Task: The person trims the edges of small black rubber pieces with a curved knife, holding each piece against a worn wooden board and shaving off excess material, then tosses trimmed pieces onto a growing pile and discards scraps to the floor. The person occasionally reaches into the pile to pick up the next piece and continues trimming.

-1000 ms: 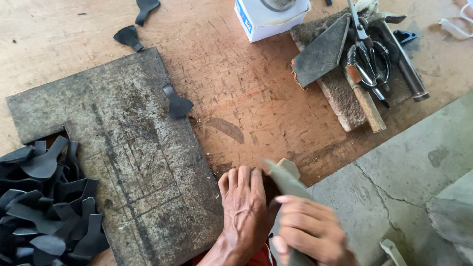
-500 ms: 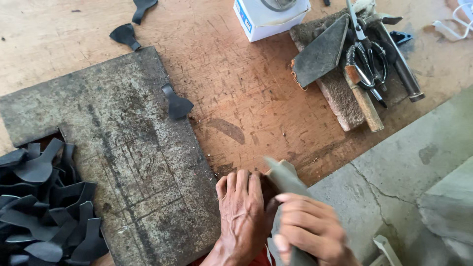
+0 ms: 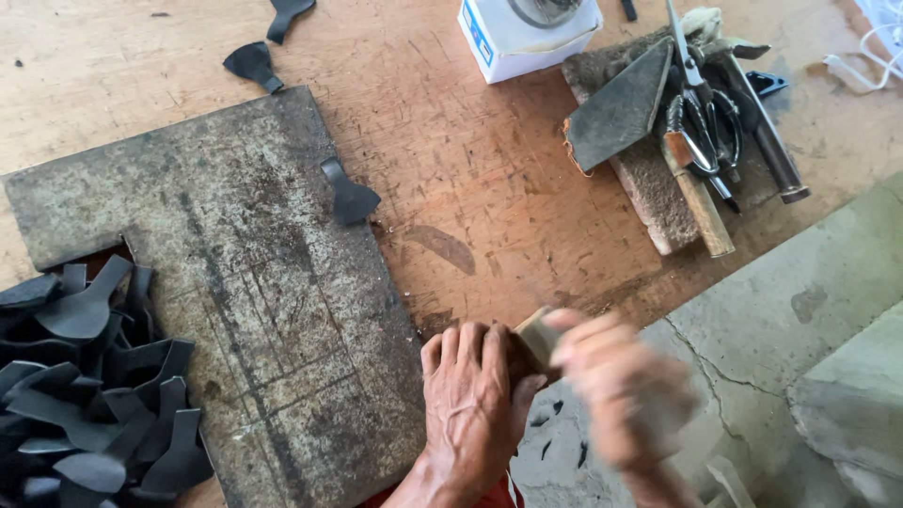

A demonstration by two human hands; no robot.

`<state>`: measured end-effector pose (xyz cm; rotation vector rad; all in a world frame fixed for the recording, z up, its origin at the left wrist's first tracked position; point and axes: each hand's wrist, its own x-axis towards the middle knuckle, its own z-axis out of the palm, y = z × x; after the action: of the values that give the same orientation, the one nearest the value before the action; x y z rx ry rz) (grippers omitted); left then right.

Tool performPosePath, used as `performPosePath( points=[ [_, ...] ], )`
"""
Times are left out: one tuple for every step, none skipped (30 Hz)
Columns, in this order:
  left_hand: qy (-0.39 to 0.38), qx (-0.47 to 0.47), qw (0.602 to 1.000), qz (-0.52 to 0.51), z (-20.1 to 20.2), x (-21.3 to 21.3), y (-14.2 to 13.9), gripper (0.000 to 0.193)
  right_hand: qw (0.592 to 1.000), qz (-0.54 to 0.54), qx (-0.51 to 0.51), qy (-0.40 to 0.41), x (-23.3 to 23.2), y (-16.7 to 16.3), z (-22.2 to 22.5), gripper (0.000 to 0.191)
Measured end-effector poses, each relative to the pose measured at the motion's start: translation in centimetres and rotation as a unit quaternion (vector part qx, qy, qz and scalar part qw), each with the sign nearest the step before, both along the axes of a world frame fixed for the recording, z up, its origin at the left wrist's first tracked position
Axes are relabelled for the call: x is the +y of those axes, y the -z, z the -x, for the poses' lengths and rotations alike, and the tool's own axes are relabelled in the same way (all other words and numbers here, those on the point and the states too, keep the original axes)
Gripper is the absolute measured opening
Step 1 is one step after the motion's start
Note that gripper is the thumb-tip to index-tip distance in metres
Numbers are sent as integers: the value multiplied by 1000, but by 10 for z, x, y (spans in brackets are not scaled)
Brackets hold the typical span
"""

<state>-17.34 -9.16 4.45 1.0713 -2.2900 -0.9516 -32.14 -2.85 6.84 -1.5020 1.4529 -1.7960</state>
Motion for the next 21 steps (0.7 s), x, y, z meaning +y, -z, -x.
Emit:
performPosePath(
  points=[
    [7,7,1000,-13,-1,-1,-1,56,993,17,-113,3,4,0,9,19],
    [16,3,1000,-17,-3,-1,-2,61,974,34,-225,7,12,1,19,20],
    [27,1,999,-19,-5,-3,-2,66,954,15,-297,37,22,4,29,23],
    [38,0,999,-18,-7,-5,-3,71,928,-1,-366,65,35,7,39,25],
    [51,10,998,-24,-11,-8,-3,62,896,-19,-433,93,50,11,48,28],
    [62,17,997,-34,-17,-10,-3,53,881,-31,-461,98,64,16,56,30],
    [73,23,996,-44,-24,-13,-2,45,865,-43,-490,101,78,22,62,32],
    [84,26,996,1,-29,-16,-1,43,848,-52,-517,102,87,30,66,34],
    [96,29,994,45,-33,-19,1,40,829,-61,-545,107,93,36,67,32],
    [107,31,990,86,-37,-20,3,39,808,-73,-574,112,98,41,67,30],
    [115,32,990,76,-39,-21,4,39,785,-85,-603,114,97,45,67,28],
    [124,32,990,67,-41,-22,5,40,795,-87,-587,122,91,49,66,27],
    [133,31,989,58,-42,-23,5,41,805,-89,-572,130,80,54,65,27],
    [131,30,989,61,-42,-23,5,42,814,-90,-557,138,68,58,65,27],
    [128,30,989,65,-42,-24,5,42,822,-74,-547,141,54,62,66,27],
    [124,31,989,69,-41,-24,4,43,829,-59,-537,143,39,65,68,28],
    [125,25,990,61,-41,-24,2,42,836,-46,-526,148,30,66,70,28],
    [127,20,990,53,-41,-24,1,41,839,-39,-520,153,27,64,72,27],
    [128,16,990,49,-41,-25,0,40,844,-29,-513,155,26,62,74,25],
    [124,22,991,53,-40,-25,-1,40,848,-22,-505,161,30,58,75,24],
    [122,23,991,54,-41,-24,-2,40,842,-19,-519,147,42,52,74,27]
  ],
)
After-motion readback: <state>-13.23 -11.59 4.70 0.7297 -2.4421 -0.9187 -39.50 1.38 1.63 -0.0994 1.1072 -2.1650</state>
